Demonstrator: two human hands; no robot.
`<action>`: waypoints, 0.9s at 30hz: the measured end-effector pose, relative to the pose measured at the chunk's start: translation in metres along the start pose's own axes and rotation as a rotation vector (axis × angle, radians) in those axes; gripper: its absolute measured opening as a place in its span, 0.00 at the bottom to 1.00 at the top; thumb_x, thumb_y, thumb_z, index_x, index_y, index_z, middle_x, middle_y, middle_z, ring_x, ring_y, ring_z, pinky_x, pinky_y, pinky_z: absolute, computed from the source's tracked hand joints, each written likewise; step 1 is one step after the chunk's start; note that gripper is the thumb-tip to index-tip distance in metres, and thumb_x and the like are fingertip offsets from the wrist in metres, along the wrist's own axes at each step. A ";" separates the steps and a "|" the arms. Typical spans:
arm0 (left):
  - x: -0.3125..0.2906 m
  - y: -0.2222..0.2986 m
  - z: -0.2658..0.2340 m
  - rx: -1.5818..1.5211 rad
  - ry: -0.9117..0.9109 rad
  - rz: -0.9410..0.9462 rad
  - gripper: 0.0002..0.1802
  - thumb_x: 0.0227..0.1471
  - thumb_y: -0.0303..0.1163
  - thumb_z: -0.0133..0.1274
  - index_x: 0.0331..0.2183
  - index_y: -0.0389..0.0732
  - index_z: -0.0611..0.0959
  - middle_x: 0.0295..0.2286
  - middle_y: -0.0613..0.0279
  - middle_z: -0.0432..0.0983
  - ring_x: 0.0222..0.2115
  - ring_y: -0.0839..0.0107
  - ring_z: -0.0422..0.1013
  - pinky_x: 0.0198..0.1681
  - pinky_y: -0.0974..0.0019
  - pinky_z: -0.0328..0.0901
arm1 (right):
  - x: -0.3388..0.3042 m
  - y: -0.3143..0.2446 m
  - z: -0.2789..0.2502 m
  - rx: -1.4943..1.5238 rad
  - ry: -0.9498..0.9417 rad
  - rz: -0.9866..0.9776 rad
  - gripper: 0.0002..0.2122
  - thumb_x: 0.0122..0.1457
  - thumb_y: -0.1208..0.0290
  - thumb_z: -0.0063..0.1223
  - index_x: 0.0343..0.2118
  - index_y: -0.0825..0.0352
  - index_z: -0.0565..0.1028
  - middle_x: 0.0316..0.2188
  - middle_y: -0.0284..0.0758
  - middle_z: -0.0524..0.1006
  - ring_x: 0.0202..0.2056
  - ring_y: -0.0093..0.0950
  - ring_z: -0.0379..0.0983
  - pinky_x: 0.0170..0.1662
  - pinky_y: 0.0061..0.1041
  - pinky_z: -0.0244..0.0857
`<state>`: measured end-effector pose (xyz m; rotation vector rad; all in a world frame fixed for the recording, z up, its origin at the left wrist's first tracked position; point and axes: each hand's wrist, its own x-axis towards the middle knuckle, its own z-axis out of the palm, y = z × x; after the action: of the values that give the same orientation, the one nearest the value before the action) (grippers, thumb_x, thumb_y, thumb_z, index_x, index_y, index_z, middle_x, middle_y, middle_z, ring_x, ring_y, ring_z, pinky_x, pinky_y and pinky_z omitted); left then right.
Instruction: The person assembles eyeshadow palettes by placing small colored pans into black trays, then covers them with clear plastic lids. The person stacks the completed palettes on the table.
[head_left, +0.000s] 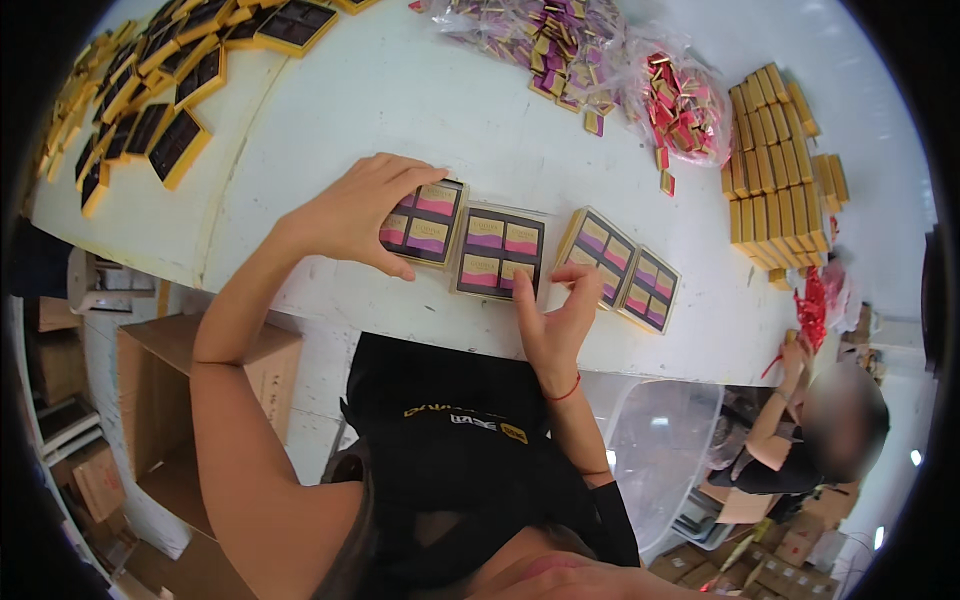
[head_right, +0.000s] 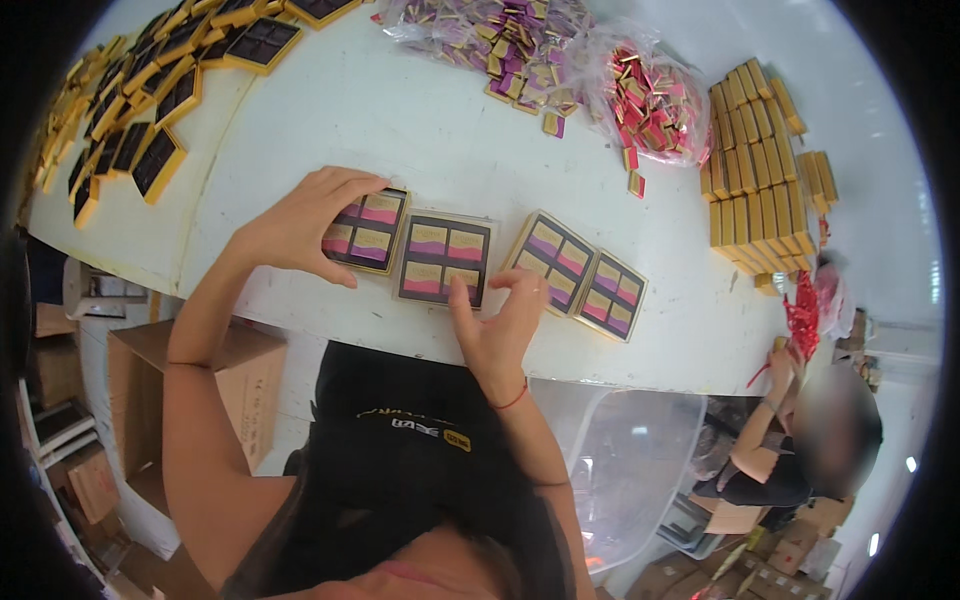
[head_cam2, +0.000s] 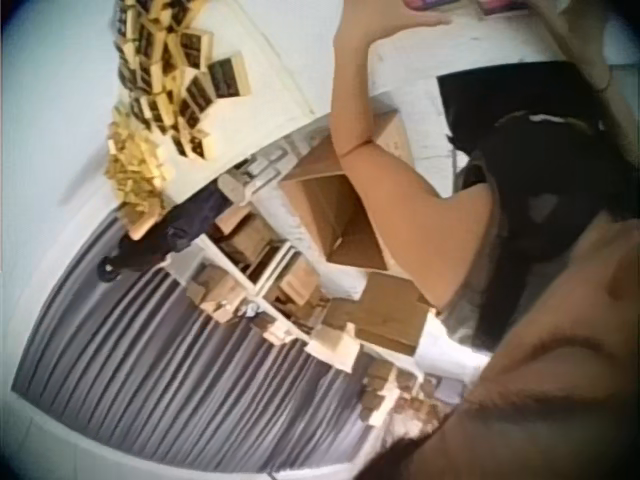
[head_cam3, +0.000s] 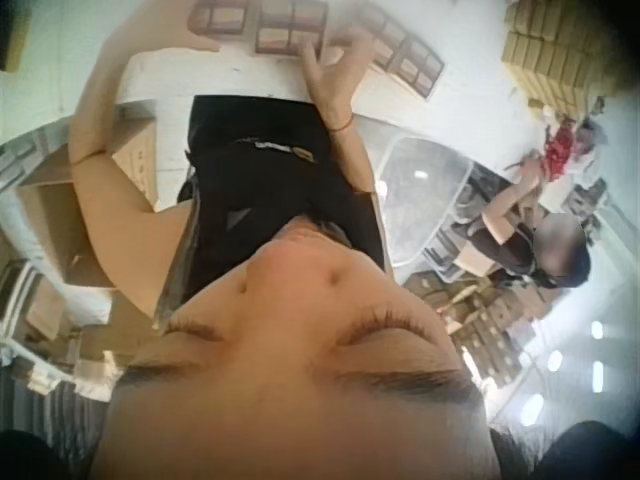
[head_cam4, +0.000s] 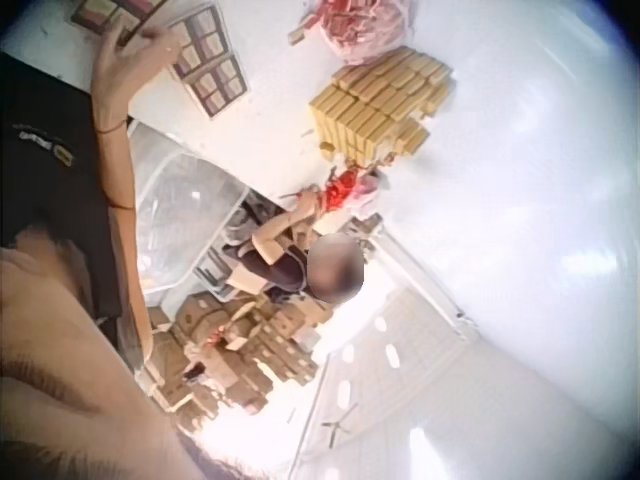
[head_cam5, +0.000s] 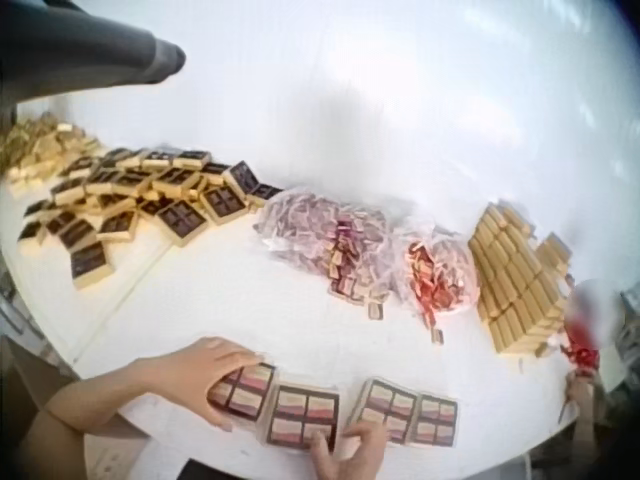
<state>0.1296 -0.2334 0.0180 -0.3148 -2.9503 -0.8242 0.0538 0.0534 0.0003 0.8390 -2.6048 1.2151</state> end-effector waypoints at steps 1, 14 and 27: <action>0.001 0.003 -0.003 0.001 -0.036 -0.042 0.59 0.28 0.49 0.72 0.61 0.40 0.64 0.55 0.52 0.63 0.55 0.54 0.60 0.60 0.56 0.54 | 0.003 -0.003 -0.004 -0.284 -0.015 -0.119 0.15 0.52 0.69 0.65 0.36 0.65 0.68 0.38 0.39 0.68 0.46 0.38 0.67 0.55 0.45 0.59; 0.000 -0.003 -0.005 -0.051 -0.094 -0.127 0.58 0.31 0.47 0.67 0.62 0.39 0.61 0.53 0.50 0.63 0.51 0.54 0.59 0.58 0.57 0.54 | 0.073 -0.002 -0.011 -0.319 -0.715 -0.585 0.50 0.36 0.55 0.72 0.66 0.53 0.59 0.57 0.49 0.63 0.57 0.50 0.59 0.64 0.48 0.46; -0.021 0.013 0.009 0.054 0.000 0.001 0.62 0.31 0.46 0.69 0.64 0.40 0.57 0.59 0.50 0.58 0.59 0.53 0.55 0.63 0.54 0.50 | 0.099 -0.001 -0.040 0.027 -0.612 -0.373 0.48 0.33 0.67 0.68 0.65 0.60 0.61 0.54 0.49 0.64 0.54 0.46 0.63 0.56 0.38 0.63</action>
<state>0.1525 -0.2214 0.0140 -0.3126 -2.9657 -0.7434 -0.0319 0.0405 0.0619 1.8477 -2.6528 0.9990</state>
